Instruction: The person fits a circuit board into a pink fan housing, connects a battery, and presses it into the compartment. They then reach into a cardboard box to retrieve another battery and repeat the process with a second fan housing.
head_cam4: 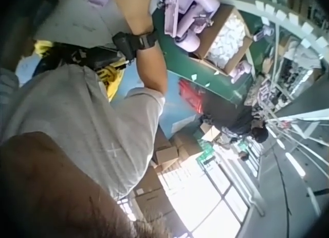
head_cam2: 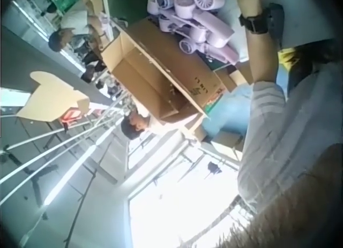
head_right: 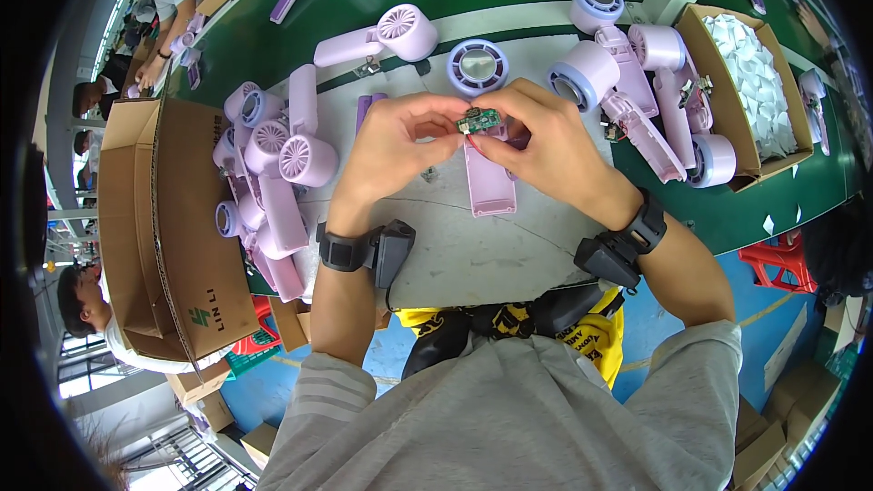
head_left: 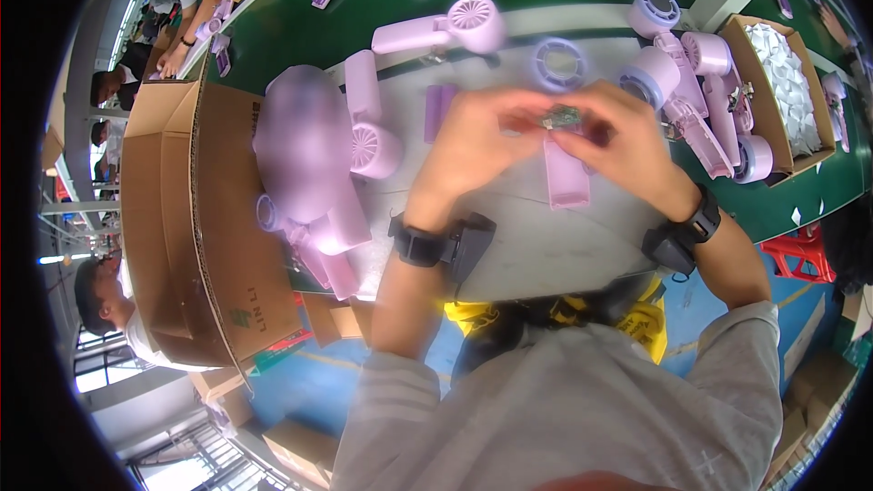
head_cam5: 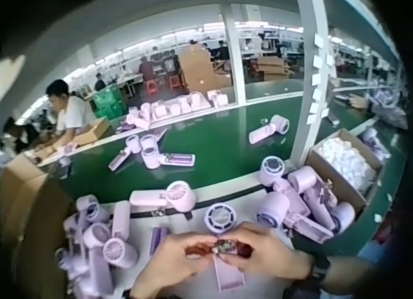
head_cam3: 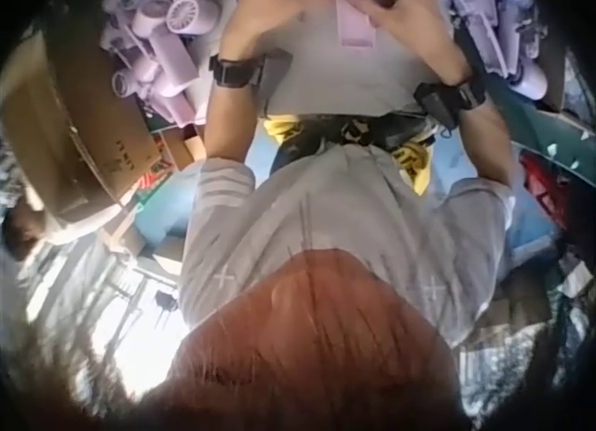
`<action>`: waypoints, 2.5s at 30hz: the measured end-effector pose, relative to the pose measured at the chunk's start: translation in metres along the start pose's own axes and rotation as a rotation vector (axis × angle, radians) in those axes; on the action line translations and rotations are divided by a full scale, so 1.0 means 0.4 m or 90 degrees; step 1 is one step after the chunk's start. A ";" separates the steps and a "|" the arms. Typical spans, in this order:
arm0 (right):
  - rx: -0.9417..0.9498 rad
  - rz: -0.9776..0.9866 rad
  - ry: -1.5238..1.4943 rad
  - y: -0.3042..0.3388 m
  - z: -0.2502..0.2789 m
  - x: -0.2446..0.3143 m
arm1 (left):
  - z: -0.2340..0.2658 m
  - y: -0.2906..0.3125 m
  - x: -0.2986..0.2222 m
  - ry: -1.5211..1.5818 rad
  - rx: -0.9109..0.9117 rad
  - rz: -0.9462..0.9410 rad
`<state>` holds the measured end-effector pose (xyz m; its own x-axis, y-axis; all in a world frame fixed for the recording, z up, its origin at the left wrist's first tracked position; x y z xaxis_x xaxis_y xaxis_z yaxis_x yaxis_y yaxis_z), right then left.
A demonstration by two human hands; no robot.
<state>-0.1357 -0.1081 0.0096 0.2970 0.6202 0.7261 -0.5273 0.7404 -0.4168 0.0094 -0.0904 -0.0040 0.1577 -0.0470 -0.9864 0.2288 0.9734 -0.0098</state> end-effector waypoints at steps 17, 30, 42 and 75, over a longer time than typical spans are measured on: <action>-0.031 -0.019 0.041 -0.004 0.008 -0.003 | 0.004 0.002 -0.002 -0.048 -0.035 0.022; 0.006 -0.142 -0.017 -0.002 0.002 -0.017 | -0.025 0.007 -0.016 -0.092 -0.048 -0.077; 0.003 -0.143 0.005 0.001 0.005 -0.026 | -0.039 0.004 0.003 -0.125 -0.096 0.018; -0.010 -0.011 0.173 0.002 0.006 0.024 | -0.034 -0.002 0.041 -0.025 0.000 0.067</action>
<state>-0.1352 -0.1019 0.0175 0.5102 0.6522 0.5606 -0.5079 0.7545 -0.4156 -0.0011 -0.0888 -0.0222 0.2184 0.0468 -0.9747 0.2084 0.9736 0.0935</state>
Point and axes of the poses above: each hand's wrist, its own y-axis away from the middle knuckle, its own z-axis out of the back of the hand, x = y × z, the point moved 8 cm from there along -y, towards the middle knuckle, and after that the axes turned 6 degrees about y, right-handed, at the moved point
